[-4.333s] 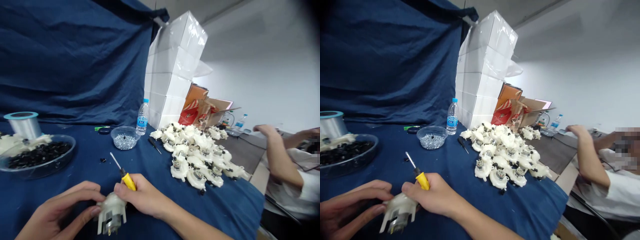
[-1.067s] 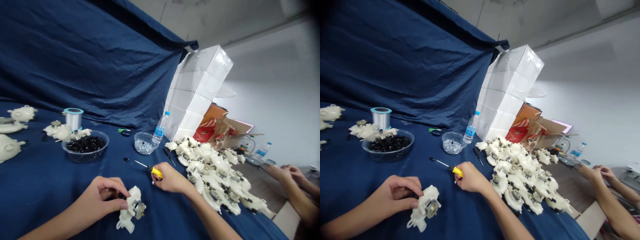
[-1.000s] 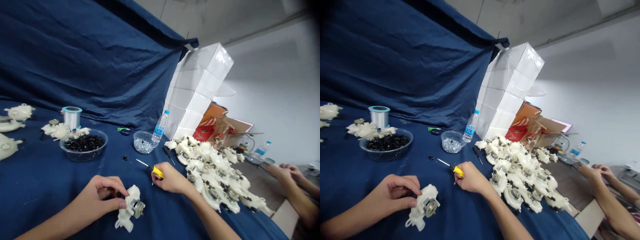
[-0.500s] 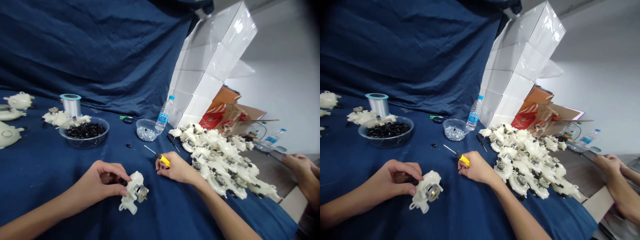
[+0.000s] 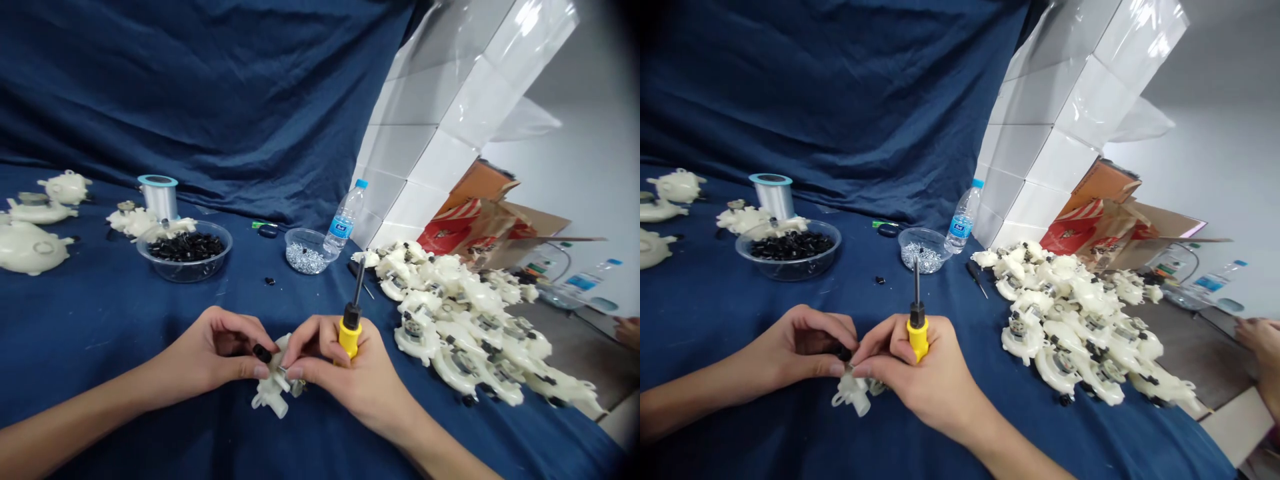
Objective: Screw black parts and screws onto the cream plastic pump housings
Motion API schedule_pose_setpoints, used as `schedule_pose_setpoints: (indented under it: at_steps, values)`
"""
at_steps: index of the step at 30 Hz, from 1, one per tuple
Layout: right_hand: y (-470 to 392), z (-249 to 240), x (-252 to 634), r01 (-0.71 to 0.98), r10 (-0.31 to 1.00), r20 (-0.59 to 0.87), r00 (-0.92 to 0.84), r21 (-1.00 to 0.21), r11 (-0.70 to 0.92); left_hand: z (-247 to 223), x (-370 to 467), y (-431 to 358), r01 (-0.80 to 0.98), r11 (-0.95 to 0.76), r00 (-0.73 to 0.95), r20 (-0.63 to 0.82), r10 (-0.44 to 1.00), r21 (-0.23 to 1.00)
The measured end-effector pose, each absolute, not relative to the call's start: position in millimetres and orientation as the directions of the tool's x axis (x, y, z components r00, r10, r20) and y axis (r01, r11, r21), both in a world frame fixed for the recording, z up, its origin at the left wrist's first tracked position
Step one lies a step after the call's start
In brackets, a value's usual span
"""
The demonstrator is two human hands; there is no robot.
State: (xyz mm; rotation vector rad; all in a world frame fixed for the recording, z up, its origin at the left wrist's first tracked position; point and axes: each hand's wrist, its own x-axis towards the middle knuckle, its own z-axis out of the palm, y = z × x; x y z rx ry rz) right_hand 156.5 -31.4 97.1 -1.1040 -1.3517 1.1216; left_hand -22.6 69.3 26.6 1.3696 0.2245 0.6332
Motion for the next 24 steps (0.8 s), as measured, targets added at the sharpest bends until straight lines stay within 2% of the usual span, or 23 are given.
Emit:
schedule_pose_setpoints:
  at_steps: [10,19,24]
  values:
    - [-21.3,84.9,154.0,0.121,0.983,0.185,0.007,-0.976,0.182,25.0,-20.3,67.8,-0.285,0.08,0.799,0.19,0.57,0.955]
    - [-20.7,74.8,152.0,0.11,0.975,0.197,0.101,-0.976,0.186,24.6,-20.5,64.1,-0.263,0.052,0.769,0.176,0.615,0.963]
    - [-20.3,73.9,152.5,0.08,0.98,0.12,0.156,-0.991,0.109,30.5,-21.8,57.7,-0.216,-0.028,0.749,0.184,0.637,0.976]
